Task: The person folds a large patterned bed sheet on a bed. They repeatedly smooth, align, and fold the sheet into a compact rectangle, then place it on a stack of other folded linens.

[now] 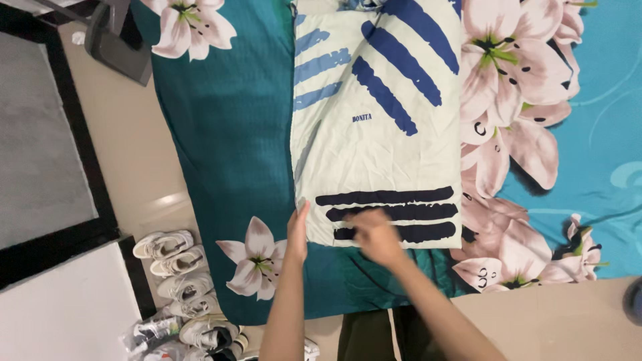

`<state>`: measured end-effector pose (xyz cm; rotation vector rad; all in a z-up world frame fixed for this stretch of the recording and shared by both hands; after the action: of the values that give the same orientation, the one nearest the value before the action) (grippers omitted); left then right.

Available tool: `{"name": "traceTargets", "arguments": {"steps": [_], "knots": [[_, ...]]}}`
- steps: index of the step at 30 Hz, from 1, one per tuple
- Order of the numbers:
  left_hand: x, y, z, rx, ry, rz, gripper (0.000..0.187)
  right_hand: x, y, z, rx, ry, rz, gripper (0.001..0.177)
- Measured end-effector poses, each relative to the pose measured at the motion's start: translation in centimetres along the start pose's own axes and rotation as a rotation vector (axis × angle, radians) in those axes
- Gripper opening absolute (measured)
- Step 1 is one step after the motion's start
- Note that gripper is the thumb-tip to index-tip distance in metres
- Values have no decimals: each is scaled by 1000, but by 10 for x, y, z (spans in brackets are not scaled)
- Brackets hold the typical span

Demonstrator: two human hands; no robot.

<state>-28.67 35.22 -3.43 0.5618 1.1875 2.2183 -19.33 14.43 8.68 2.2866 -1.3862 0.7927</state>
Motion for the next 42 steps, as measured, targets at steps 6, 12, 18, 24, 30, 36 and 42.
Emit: {"name": "traceTargets", "arguments": {"steps": [6, 12, 18, 24, 30, 36, 42], "knots": [[-4, 43, -48, 204, -111, 184, 49, 156, -29, 149, -418, 491, 700, 96], [-15, 48, -82, 434, 195, 179, 39, 144, -56, 206, -876, -188, 259, 76], [-28, 51, -36, 293, 33, 102, 48, 196, -61, 185, -915, -358, 445, 33], [-49, 74, 65, 0, -23, 68, 49, 226, 87, 132, -997, -678, 857, 35], [-34, 50, 101, -331, -404, 178, 55, 56, 262, 74, -1673, -883, 259, 58], [-2, 16, 59, -306, -181, 277, 49, 81, 193, 155, -1075, -645, -182, 39], [-1, 37, 61, -626, -474, 554, 45, 267, -1, 271, -625, 21, 589, 26]]}}
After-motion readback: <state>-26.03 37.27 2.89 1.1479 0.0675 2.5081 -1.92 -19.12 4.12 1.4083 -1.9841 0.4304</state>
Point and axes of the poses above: each hand's wrist, its own y-axis away from the middle knuckle, its own x-axis out of the back of the hand, z = x × y, the point moved 8 cm from there along -y, towards the middle knuckle, and after that the axes turned 11 degrees about z, right-handed, at the moved point
